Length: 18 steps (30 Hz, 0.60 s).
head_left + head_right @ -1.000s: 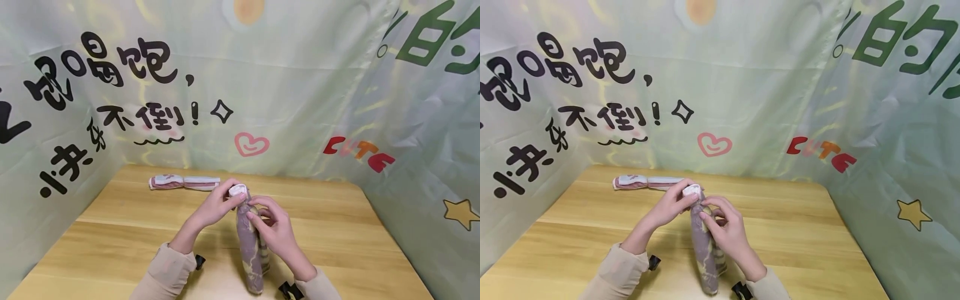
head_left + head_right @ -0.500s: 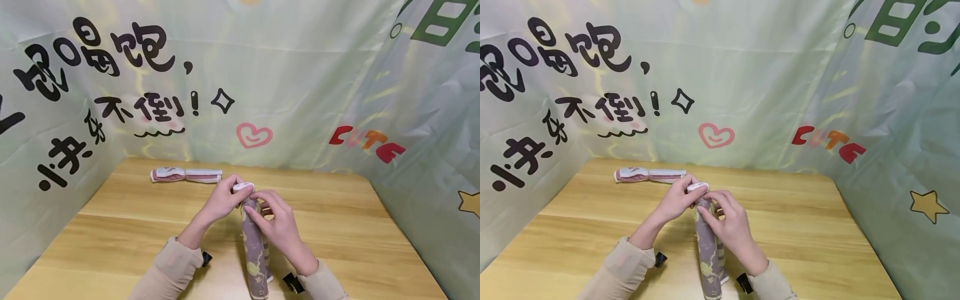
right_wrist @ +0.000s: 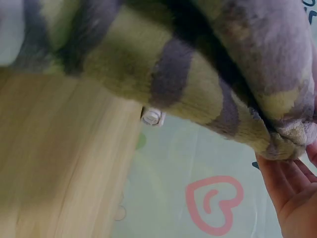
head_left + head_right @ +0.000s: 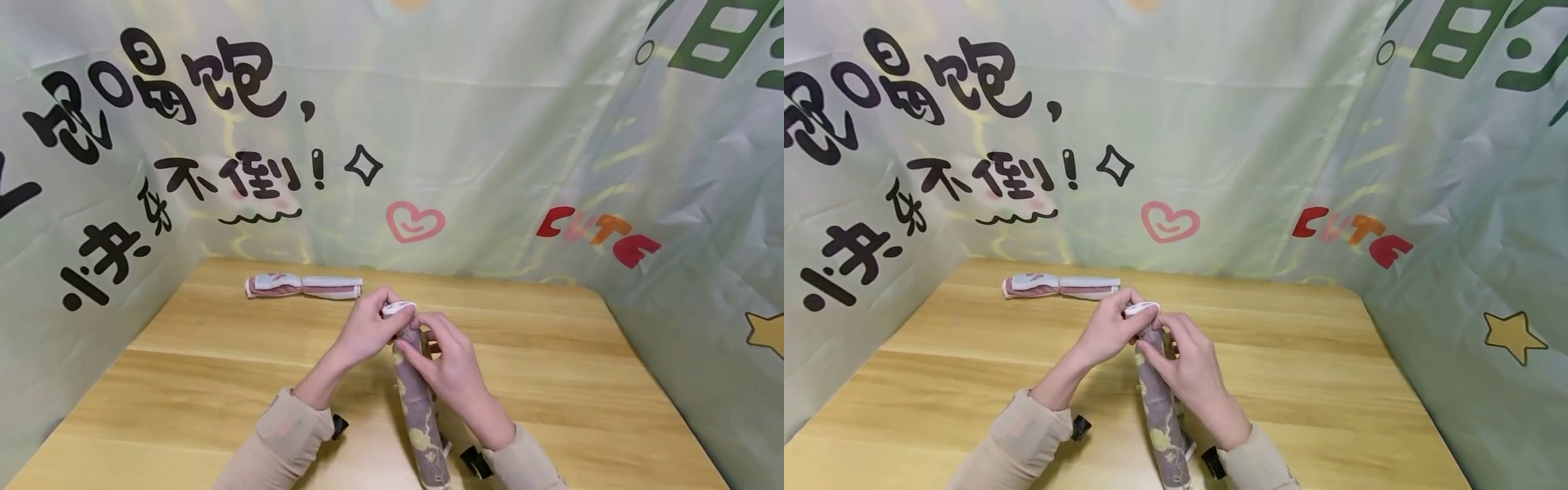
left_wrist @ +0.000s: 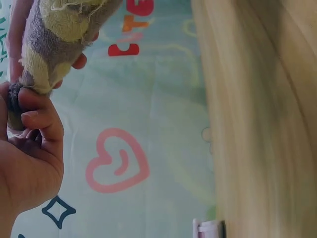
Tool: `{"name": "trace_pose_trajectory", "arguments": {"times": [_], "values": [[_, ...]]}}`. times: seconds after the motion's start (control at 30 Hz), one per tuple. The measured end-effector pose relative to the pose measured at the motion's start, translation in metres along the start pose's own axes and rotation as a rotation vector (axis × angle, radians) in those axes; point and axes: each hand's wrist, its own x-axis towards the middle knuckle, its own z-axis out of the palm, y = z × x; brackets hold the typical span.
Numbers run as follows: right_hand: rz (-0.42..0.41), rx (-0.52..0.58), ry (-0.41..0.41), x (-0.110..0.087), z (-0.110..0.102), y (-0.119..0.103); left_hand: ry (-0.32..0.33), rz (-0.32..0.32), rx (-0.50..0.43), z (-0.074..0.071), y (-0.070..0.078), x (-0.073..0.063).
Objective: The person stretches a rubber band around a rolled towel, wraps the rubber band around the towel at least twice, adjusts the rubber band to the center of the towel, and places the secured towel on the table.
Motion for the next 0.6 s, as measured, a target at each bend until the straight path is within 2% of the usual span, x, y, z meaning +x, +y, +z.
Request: {"name": "trace_pose_trajectory", "arguments": {"times": [0.27, 0.43, 0.6], "values": [[-0.044, -0.059, 0.001, -0.0003, 0.0059, 0.0045, 0.017, -0.04, -0.036, 0.002, -0.0005, 0.0001], [-0.1, -0.064, -0.001, 0.0009, 0.0083, 0.0036, 0.079, -0.04, -0.04, -0.0013, -0.0015, 0.0051], [-0.114, -0.066, -0.032, -0.0012, 0.0095, 0.0015, 0.124, -0.063, -0.084, -0.0047, -0.0014, 0.0065]]}}
